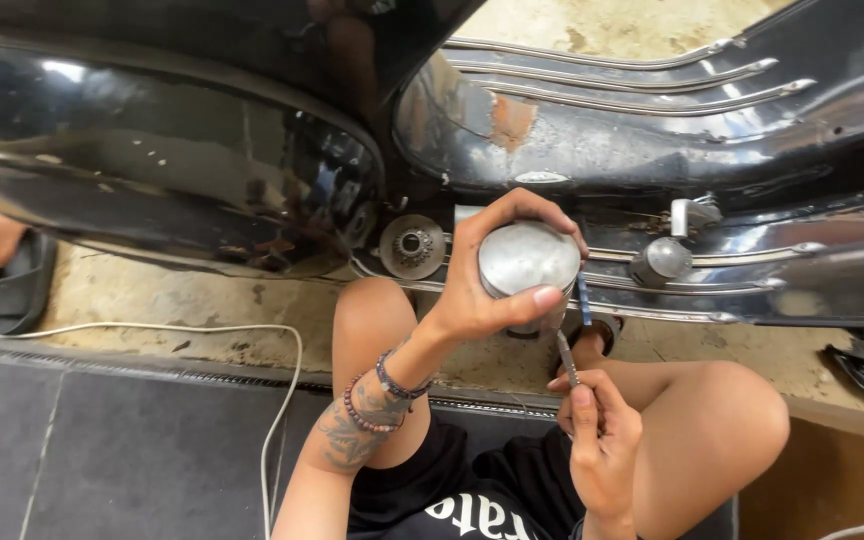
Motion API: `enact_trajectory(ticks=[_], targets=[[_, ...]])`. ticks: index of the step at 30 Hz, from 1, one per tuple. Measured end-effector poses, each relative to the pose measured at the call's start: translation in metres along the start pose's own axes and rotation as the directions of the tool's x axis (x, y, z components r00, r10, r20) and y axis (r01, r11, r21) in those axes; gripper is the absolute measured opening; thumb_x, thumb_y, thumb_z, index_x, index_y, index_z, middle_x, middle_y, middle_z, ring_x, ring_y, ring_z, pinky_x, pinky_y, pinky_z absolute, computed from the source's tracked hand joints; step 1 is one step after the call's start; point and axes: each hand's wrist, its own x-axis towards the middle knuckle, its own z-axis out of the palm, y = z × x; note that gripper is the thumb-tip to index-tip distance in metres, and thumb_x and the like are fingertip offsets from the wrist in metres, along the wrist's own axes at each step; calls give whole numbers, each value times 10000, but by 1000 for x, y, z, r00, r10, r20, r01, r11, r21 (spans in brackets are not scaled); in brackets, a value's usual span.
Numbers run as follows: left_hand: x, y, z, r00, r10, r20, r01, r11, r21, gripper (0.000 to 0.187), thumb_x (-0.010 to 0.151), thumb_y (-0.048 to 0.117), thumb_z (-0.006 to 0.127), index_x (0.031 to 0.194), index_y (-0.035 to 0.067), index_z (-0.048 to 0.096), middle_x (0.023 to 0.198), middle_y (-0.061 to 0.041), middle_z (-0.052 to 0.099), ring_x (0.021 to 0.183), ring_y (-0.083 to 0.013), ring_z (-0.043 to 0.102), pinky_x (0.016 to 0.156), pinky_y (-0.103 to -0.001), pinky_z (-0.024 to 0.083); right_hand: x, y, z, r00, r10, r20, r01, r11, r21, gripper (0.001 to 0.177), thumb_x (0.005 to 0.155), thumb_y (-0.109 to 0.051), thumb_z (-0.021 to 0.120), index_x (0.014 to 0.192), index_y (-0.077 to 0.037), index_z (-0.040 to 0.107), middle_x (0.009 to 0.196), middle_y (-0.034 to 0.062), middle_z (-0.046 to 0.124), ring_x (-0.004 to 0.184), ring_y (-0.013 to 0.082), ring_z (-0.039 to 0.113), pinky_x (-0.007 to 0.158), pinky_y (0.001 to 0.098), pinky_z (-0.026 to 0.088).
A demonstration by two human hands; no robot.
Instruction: The person sits on the floor and uses a metal tool to scrape and clean the surface of a motorcycle piston. They rotate the piston to access different areas and continue scraping the top and sides.
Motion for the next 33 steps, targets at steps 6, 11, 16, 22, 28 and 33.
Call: enact_trajectory(ticks=[6, 11, 16, 22, 28, 33], targets=[[0, -4, -5, 993, 13, 116, -11, 1000, -24, 446, 876, 412, 749, 1171, 106, 613, 1042, -77, 699, 959, -196, 722, 880, -309, 606, 0, -1, -7, 995, -8, -102, -2, 995, -96, 275, 1070, -224, 501, 950, -53, 680, 585, 5, 504, 507, 82, 459, 513, 201, 385], [-4, 2, -16, 977, 4, 213, 6, 999, -44, 458, 886, 442, 750, 1171, 107, 625, 1066, -69, 691, 958, -195, 728, 880, -321, 629, 5, 1, -9, 997, -75, 15, 76, 993, -86, 279, 1054, -186, 500, 930, -41, 704, 574, -5, 456, 490, 78, 412, 493, 211, 367], [-15, 21, -40, 984, -45, 174, 76, 981, -176, 506, 888, 436, 776, 1177, 56, 608, 1005, -126, 700, 888, -221, 709, 838, -326, 601, 9, 6, 3, 985, -56, 166, 82, 984, -155, 271, 1017, -197, 553, 908, -64, 763, 542, -17, 469, 484, 78, 411, 481, 229, 366], [-29, 29, -47, 996, -27, 85, 49, 959, -279, 456, 915, 363, 782, 1179, 43, 593, 1025, -148, 670, 971, -247, 675, 889, -367, 595, 5, -12, 22, 987, -100, 129, 74, 978, 196, 356, 1029, -95, 460, 1334, -115, 278, 1120, 249, 642, 441, 250, 723, 443, 294, 632], [-28, 3, -46, 988, -147, -51, 106, 878, -466, 397, 893, 356, 783, 1113, 59, 640, 1020, -157, 684, 916, -258, 697, 827, -342, 595, 32, 23, -11, 914, -302, 270, -133, 408, 904, 357, 1050, 47, 411, 1371, 149, 530, 1091, 359, 663, 720, 368, 783, 646, 371, 720], [-17, -31, -30, 914, -401, -52, 112, 375, -920, 372, 1027, 332, 684, 1225, 21, 626, 1115, -193, 692, 984, -282, 703, 871, -425, 590, 60, 9, -43, 917, -275, 288, -209, 285, 935, 590, 965, 140, 642, 1523, 97, 458, 1212, 243, 640, 907, 237, 761, 819, 284, 702]])
